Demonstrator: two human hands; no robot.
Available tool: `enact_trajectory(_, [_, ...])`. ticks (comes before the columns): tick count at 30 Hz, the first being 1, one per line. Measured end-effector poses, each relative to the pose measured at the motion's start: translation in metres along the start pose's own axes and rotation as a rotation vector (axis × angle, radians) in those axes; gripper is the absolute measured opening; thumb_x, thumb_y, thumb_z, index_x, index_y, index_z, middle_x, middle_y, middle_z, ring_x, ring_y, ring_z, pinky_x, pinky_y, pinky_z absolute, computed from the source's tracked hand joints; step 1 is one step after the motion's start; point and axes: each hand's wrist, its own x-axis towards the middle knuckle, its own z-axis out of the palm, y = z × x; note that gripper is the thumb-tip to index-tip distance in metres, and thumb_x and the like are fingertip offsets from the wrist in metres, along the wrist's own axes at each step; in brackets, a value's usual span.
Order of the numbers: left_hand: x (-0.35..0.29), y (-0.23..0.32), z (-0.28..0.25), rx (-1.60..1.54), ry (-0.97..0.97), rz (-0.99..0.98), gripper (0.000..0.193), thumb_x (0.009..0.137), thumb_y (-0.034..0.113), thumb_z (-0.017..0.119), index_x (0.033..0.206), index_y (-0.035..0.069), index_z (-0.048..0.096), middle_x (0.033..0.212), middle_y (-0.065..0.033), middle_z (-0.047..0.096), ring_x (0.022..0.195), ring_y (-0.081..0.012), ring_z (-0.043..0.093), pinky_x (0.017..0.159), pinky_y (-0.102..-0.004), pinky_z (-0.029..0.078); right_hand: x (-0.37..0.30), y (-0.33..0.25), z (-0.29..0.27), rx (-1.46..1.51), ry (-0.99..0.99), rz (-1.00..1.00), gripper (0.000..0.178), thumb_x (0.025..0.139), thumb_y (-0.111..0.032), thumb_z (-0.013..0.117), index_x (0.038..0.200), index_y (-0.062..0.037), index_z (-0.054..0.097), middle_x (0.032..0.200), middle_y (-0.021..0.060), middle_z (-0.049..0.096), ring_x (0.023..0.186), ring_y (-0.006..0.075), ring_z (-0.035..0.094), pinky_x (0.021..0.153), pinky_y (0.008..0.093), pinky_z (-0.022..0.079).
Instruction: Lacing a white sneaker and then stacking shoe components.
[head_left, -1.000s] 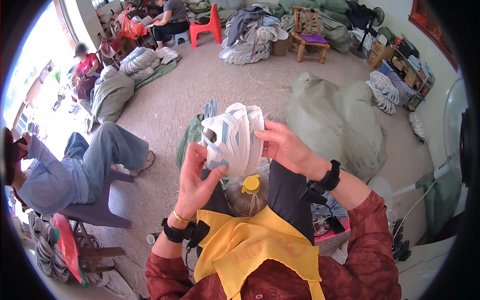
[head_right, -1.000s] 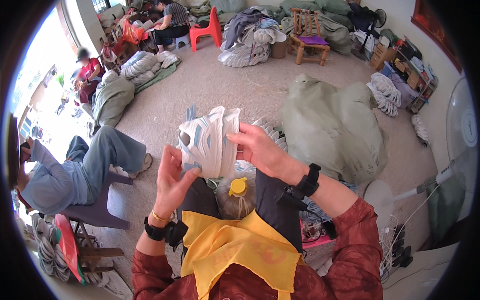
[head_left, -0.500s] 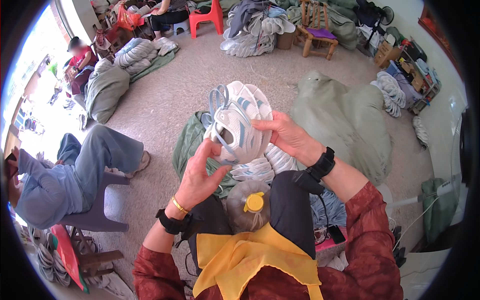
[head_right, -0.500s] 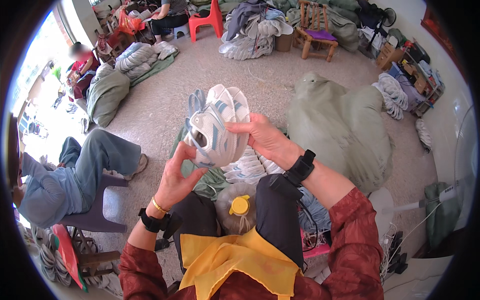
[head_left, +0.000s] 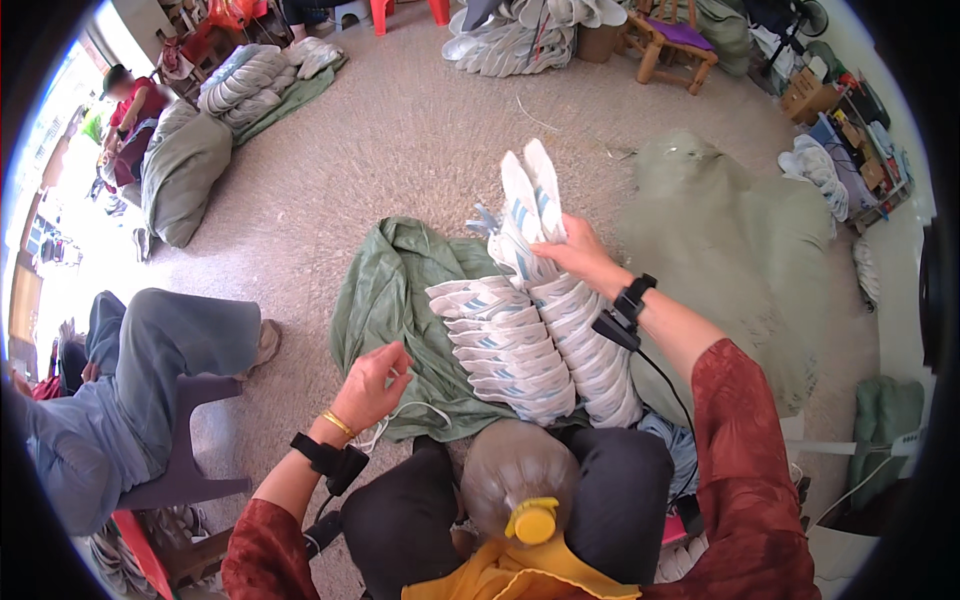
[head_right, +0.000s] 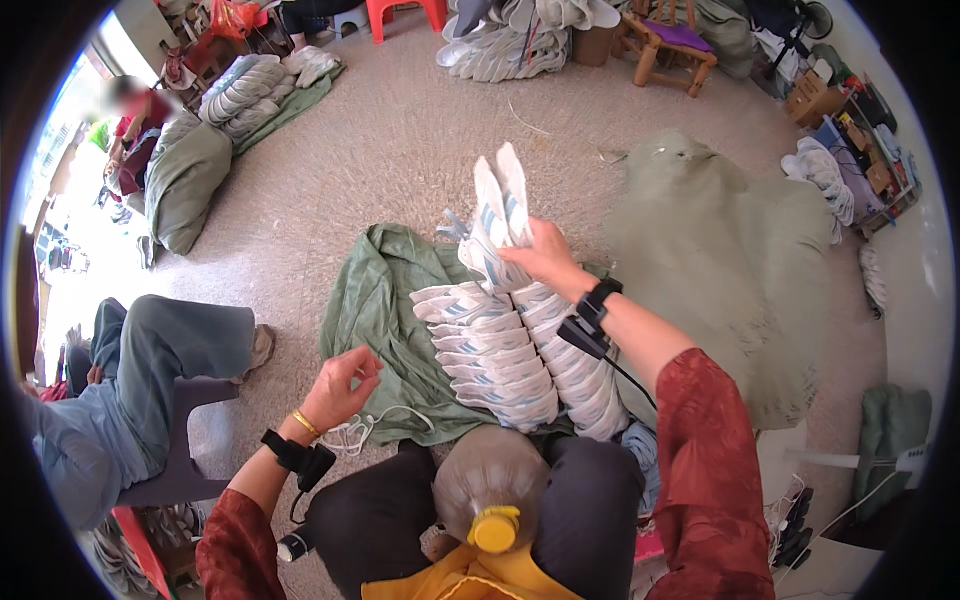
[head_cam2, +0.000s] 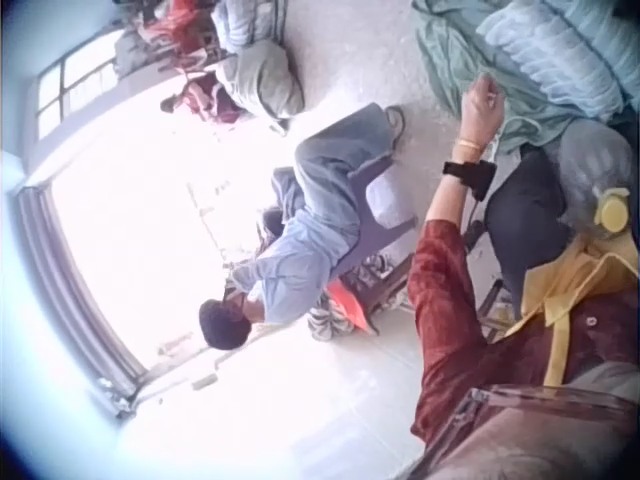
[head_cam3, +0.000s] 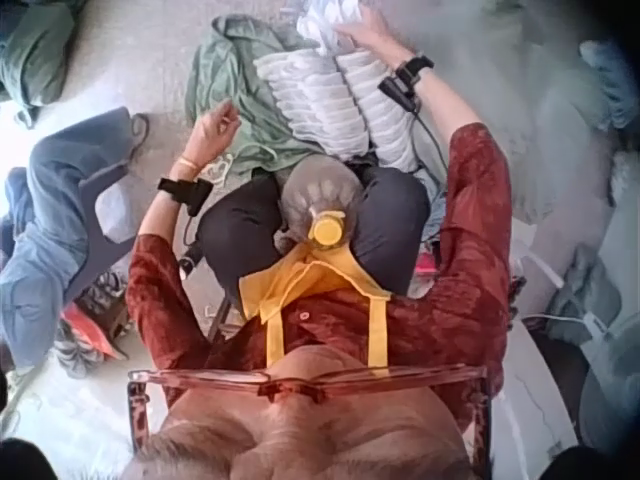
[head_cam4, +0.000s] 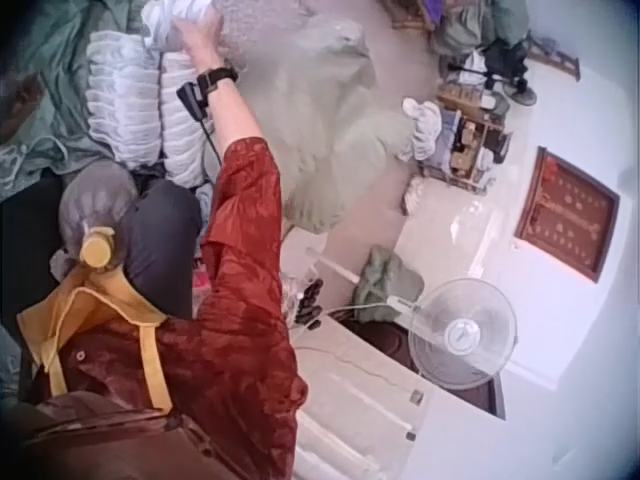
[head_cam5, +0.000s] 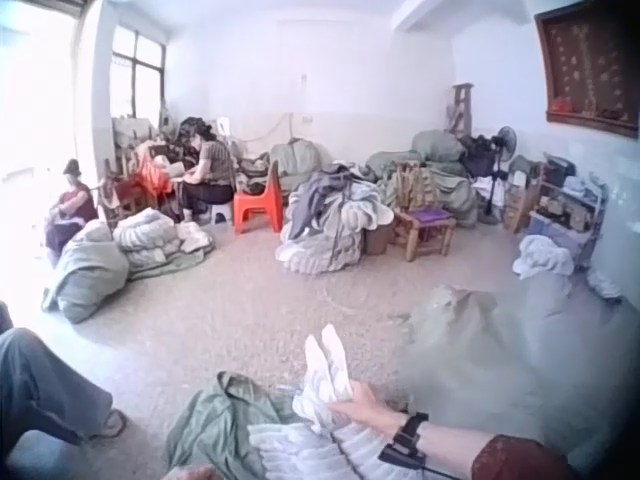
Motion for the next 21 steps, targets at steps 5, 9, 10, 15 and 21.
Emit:
enact_trajectory(5, [0.04, -0.034, 0.025, 0.056, -0.079, 0.008, 0.016, 0.084, -0.003, 0.068, 0.093, -0.002, 0.055, 0.092, -0.0155, 0.068, 0.085, -0.0329, 0.069, 0.075, -0.038, 0.058, 0.072, 0.058, 0.064, -0.22, 0.033, -0.15, 0.038, 0.077, -0.018, 0.075, 0.112, -0.0046, 0.07, 0.097, 0.0249, 0.071, 0.091, 0.0432, 0.069, 0.082, 0.0469, 0.055])
enact_trajectory(9, [0.067, -0.062, 0.048, -0.019, -0.056, -0.001, 0.02, 0.08, -0.002, 0.067, 0.091, 0.001, 0.051, 0.083, -0.0153, 0.059, 0.081, -0.0386, 0.062, 0.072, -0.0454, 0.049, 0.087, 0.103, 0.103, -0.356, -0.08, -0.162, 0.03, 0.08, -0.015, 0.07, 0.109, -0.0053, 0.069, 0.099, 0.0255, 0.071, 0.097, 0.0452, 0.067, 0.085, 0.0507, 0.052])
enact_trajectory(10, [0.073, -0.067, 0.053, -0.024, -0.066, -0.01, 0.02, 0.08, -0.002, 0.067, 0.091, 0.001, 0.051, 0.083, -0.0153, 0.059, 0.081, -0.0386, 0.062, 0.072, -0.0454, 0.049, 0.085, 0.112, 0.109, -0.338, -0.205, -0.149, 0.031, 0.081, -0.015, 0.069, 0.111, -0.0061, 0.069, 0.101, 0.0254, 0.071, 0.1, 0.0446, 0.067, 0.088, 0.0506, 0.052])
enact_trajectory(15, [0.131, -0.069, 0.073, 0.092, 0.014, 0.121, 0.028, 0.078, -0.003, 0.068, 0.099, 0.001, 0.05, 0.094, -0.0178, 0.057, 0.097, -0.0407, 0.058, 0.081, -0.0477, 0.047, 0.087, 0.129, 0.116, -0.499, -0.732, -0.062, 0.052, 0.078, -0.017, 0.068, 0.128, -0.0017, 0.064, 0.123, 0.0233, 0.067, 0.121, 0.039, 0.061, 0.101, 0.045, 0.049])
enact_trajectory(21, [0.211, -0.084, 0.107, 0.194, 0.111, 0.241, 0.054, 0.075, 0.01, 0.08, 0.117, 0.002, 0.048, 0.114, -0.0183, 0.062, 0.111, -0.0394, 0.058, 0.095, -0.046, 0.045, 0.081, 0.114, 0.112, -0.449, -0.782, 0.014, 0.055, 0.076, -0.012, 0.068, 0.13, -0.0001, 0.063, 0.123, 0.0234, 0.067, 0.12, 0.0384, 0.061, 0.101, 0.0437, 0.05])
